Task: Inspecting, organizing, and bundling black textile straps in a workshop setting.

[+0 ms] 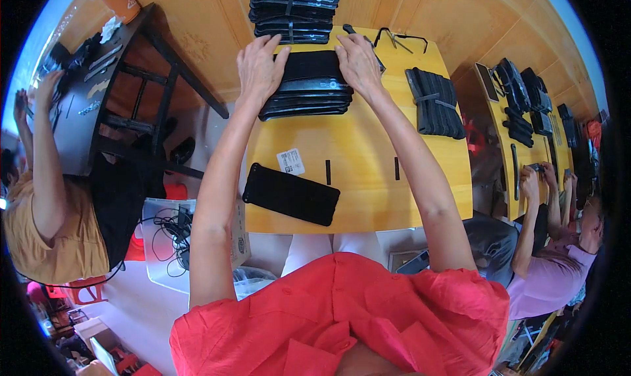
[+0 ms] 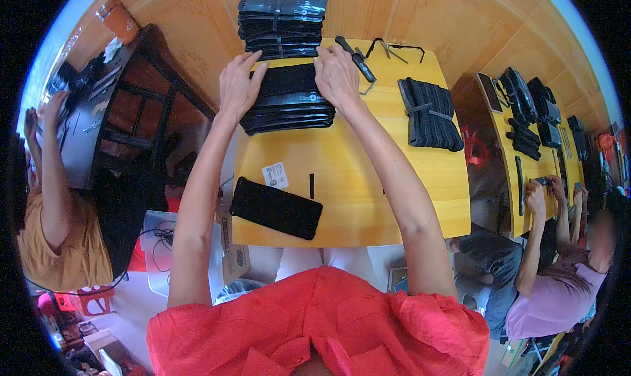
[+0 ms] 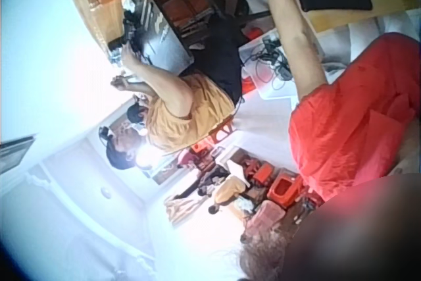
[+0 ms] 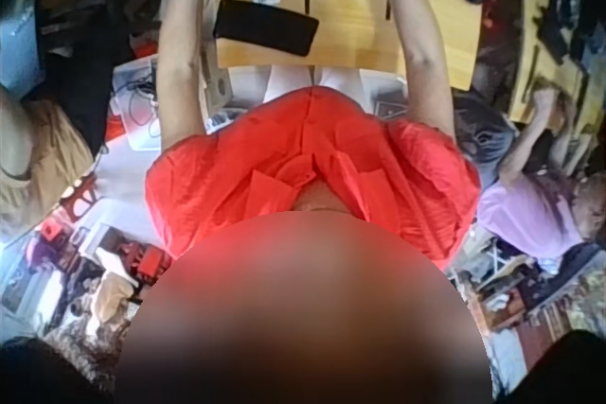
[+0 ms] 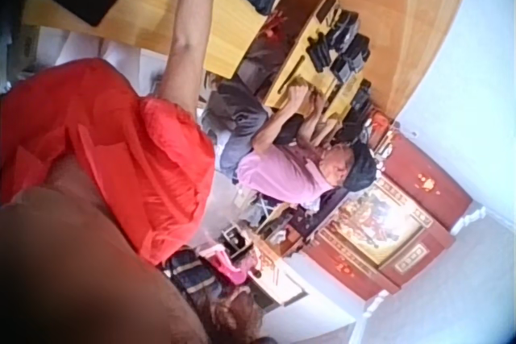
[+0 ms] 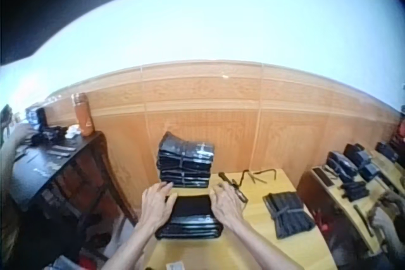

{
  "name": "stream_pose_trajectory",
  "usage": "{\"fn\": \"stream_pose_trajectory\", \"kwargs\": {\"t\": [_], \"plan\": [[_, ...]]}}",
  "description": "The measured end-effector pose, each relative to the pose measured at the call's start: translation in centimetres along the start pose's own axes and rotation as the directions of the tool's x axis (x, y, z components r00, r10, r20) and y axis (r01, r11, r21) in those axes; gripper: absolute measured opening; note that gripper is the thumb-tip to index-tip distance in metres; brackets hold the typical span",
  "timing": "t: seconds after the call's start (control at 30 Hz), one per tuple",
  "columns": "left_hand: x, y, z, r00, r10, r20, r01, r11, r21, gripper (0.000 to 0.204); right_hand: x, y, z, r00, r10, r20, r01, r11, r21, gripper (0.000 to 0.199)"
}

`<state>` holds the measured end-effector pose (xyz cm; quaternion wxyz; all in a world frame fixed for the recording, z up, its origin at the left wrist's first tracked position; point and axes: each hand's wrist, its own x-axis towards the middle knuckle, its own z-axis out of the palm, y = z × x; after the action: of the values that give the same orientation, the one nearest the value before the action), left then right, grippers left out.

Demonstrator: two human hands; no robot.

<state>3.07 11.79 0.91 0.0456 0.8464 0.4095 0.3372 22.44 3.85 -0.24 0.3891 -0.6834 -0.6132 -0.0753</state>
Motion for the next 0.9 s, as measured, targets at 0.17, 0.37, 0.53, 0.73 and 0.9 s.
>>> {"fn": "stream_pose_trajectory", "kwargs": {"t": [0.17,0.37,0.53,0.73,0.9], "plan": [[-0.6,1.2,0.9,0.991,0.034,0.132,-0.056,0.985,0.163,0.041,0.2,-0.1,0.7,0.991,-0.080,0.111,0.082,0.996,-0.019,0.036],[-3.6,1.4,2.5,0.984,0.145,0.107,-0.173,0.930,0.325,0.041,-4.0,-0.8,2.0,0.976,-0.166,0.143,0.191,0.964,-0.187,0.041],[-4.4,1.1,3.3,0.982,0.182,0.053,-0.189,0.932,0.309,0.042,-5.3,-0.7,2.9,0.974,-0.213,0.071,0.224,0.947,-0.229,0.041],[-4.2,0.8,3.2,0.984,0.169,0.058,-0.178,0.930,0.322,0.044,-4.1,-1.1,2.1,0.972,-0.210,0.109,0.230,0.947,-0.223,0.042],[-3.3,1.2,1.7,0.987,0.150,0.061,-0.162,0.935,0.314,0.047,-5.2,-3.1,-1.5,0.981,-0.192,0.031,0.194,0.977,-0.084,0.042]]}}
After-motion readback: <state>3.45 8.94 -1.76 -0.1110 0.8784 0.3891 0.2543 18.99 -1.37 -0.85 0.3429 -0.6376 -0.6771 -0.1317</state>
